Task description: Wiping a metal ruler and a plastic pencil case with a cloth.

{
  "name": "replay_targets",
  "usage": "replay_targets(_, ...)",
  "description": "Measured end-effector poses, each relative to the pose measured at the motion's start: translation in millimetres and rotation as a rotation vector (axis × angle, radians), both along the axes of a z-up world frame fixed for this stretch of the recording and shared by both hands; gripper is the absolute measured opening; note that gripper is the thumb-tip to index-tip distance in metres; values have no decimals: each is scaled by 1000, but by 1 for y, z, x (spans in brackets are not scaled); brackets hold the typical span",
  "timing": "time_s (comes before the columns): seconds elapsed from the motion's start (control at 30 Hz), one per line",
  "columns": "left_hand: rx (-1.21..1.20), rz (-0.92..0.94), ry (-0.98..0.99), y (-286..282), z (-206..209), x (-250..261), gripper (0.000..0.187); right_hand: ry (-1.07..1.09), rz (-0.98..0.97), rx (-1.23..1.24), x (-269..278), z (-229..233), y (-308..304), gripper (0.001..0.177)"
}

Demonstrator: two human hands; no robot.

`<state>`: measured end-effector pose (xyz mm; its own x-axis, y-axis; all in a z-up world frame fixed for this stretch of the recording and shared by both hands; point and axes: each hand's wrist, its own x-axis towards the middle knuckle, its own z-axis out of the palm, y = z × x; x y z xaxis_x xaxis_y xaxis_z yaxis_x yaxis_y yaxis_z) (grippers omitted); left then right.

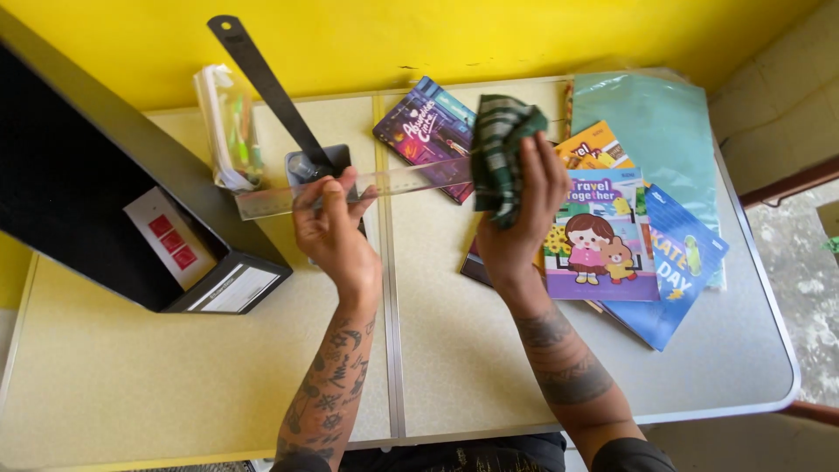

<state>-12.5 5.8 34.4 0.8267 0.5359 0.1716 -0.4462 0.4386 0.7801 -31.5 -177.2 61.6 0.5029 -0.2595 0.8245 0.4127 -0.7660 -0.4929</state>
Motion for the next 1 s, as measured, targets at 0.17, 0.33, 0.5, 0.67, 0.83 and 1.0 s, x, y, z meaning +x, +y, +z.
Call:
replay_targets(0.17,41,16,-65,21,12,-3,12,140,109,-81,27,-32,-28,65)
replay_targets(0.33,191,122,-81,24,21,-1,17,233,48,8,38,-42,-52,65)
replay_targets(0.5,72,-167,-82,-10,-3,-2,20,-33,234,173,12,-22,-19,68)
replay_targets(0.67,-93,-349,71,-33,-26,-15,16,99,369,-201,0,-17,21,69)
replay_targets(0.83,-156,-406,72,-19,-19,-5,13,184,398,-218,9,-24,11,62)
replay_targets(1.0,-62,-466,11,-11,1,-5,9,218,318,-86,24,-35,-8,61)
